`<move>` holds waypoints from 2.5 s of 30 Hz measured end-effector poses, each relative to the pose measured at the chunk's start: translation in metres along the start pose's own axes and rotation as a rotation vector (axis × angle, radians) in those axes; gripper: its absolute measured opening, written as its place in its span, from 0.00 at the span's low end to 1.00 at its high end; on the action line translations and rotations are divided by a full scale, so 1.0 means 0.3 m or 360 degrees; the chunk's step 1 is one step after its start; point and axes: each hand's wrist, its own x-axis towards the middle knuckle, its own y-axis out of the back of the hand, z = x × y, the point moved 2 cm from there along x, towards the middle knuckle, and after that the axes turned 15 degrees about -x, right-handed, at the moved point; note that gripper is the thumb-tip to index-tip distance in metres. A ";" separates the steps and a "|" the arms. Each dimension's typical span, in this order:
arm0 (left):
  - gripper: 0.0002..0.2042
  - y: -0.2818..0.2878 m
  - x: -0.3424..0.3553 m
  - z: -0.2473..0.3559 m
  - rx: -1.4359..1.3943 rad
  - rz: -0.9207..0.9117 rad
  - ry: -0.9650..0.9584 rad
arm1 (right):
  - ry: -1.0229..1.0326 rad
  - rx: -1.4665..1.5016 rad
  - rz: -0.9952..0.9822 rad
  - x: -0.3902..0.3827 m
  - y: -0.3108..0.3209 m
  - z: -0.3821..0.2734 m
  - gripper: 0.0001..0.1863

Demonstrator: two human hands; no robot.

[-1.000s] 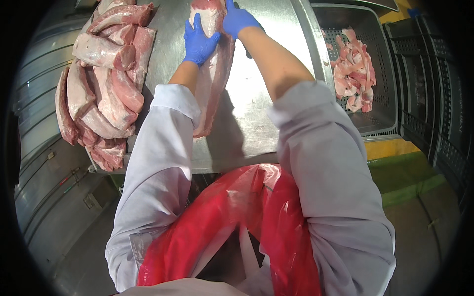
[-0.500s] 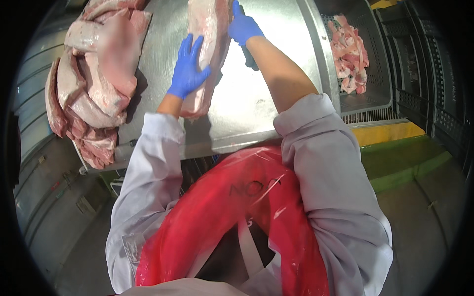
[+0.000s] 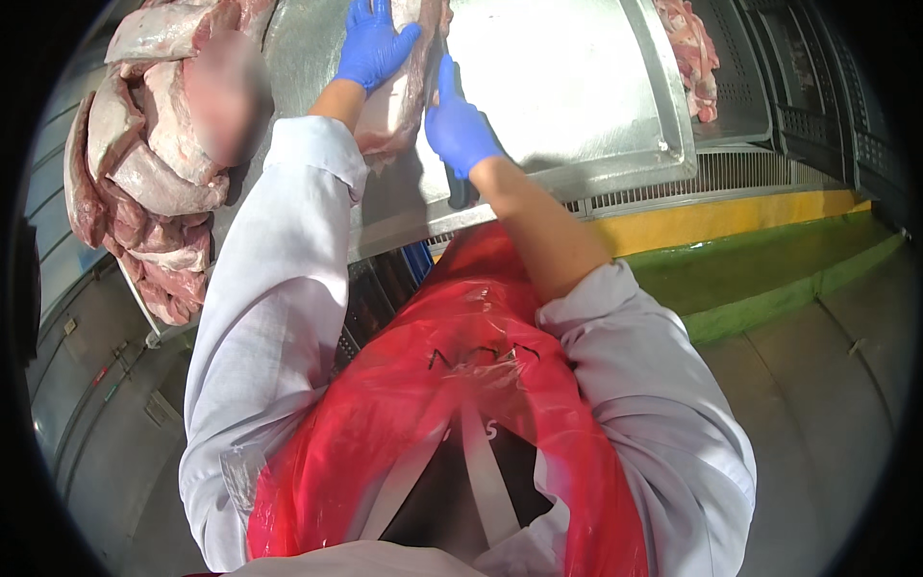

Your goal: The person trims fat and connective tissue from large slabs of raw pork belly using a knife. They work on a stainless steel table, separating the trimmed fat and placing it into a nearby crate while keeping the lean meat on the table.

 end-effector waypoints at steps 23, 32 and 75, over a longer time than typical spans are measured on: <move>0.27 0.179 0.235 -0.143 -0.0477 -0.0532 0.1032 | -0.0598 0.0329 -0.0149 -0.739 0.680 0.349 0.45; 0.21 0.186 -0.058 -0.280 -0.1849 -0.0741 0.1694 | -0.0528 0.0700 -0.0302 -0.604 0.775 0.461 0.45; 0.13 1.160 -0.321 0.319 -0.1740 0.1159 0.0103 | 0.0721 -0.0536 -0.1703 0.133 0.130 -0.410 0.41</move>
